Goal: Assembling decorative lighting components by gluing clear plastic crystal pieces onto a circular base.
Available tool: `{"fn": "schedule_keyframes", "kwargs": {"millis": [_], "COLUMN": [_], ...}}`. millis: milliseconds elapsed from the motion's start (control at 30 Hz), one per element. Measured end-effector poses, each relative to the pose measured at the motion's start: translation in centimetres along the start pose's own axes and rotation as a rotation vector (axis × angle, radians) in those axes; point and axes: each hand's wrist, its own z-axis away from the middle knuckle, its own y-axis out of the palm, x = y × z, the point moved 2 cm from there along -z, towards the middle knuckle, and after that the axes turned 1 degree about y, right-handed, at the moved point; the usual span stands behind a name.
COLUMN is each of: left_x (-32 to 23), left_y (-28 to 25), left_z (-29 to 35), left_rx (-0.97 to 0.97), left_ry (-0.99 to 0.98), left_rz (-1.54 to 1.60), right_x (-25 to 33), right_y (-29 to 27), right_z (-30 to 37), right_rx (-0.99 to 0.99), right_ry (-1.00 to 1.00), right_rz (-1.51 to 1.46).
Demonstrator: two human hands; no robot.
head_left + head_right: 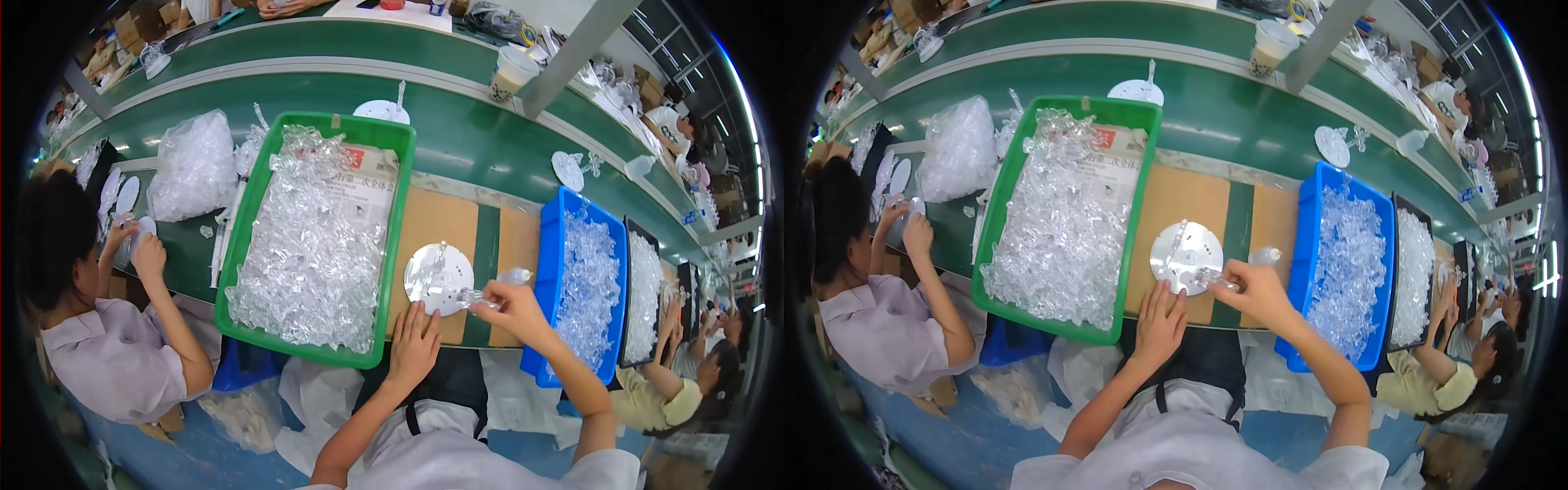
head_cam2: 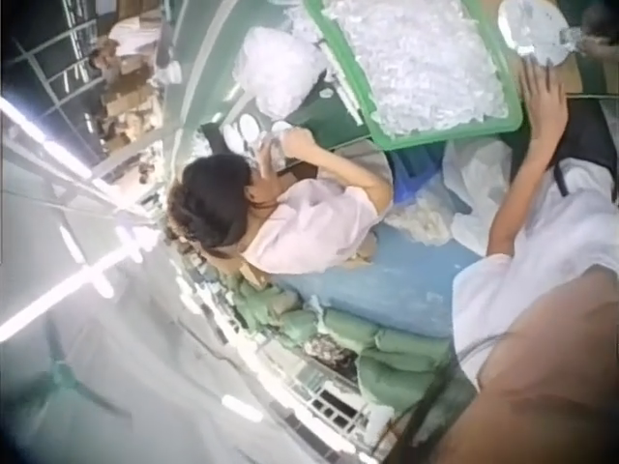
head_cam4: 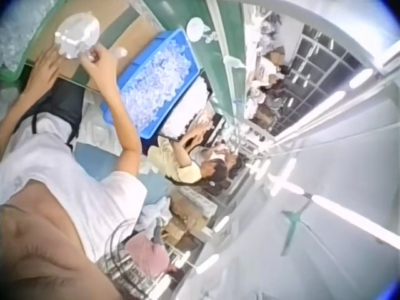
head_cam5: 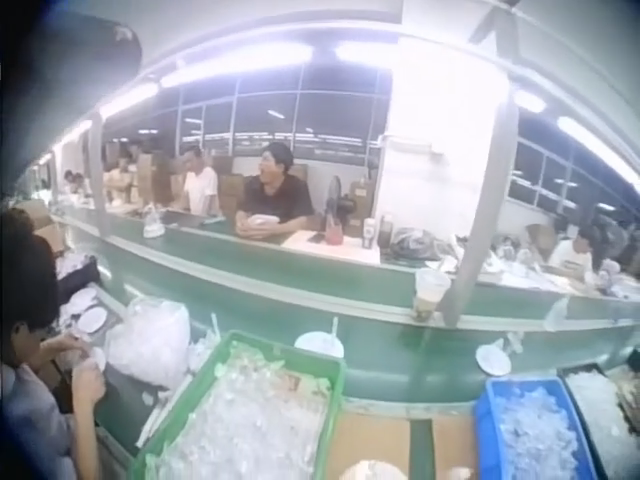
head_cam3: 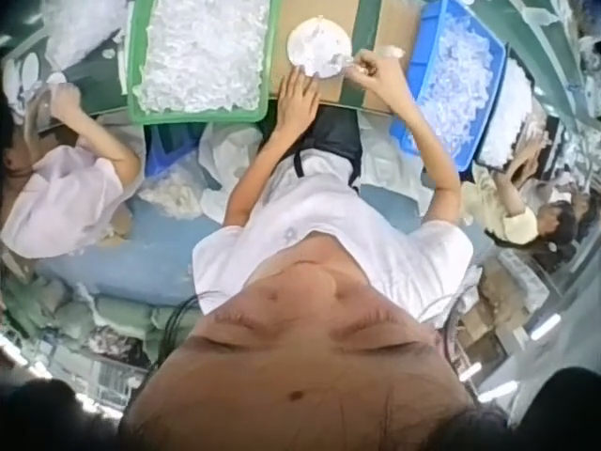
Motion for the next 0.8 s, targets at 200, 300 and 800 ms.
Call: {"fn": "schedule_keyframes", "kwargs": {"millis": [200,300,800], "left_x": [0.2,0.2,0.6], "left_y": [-0.3,-0.5,-0.6], "left_z": [0.3,0.5,0.2], "left_rx": [-0.026,-0.001,-0.034], "left_ry": [-0.05,-0.023,-0.002], "left_rz": [0.055,0.013,0.04], "right_x": [-0.8,-0.9,-0.8], "right_y": [6.0,7.0,8.3], "right_z": [-2.0,-2.7,-3.7], "right_rx": [-0.106,-0.128,-0.131], "right_ry": [-0.136,-0.116,-0.169], "right_rz": [0.243,0.337,0.372]}}
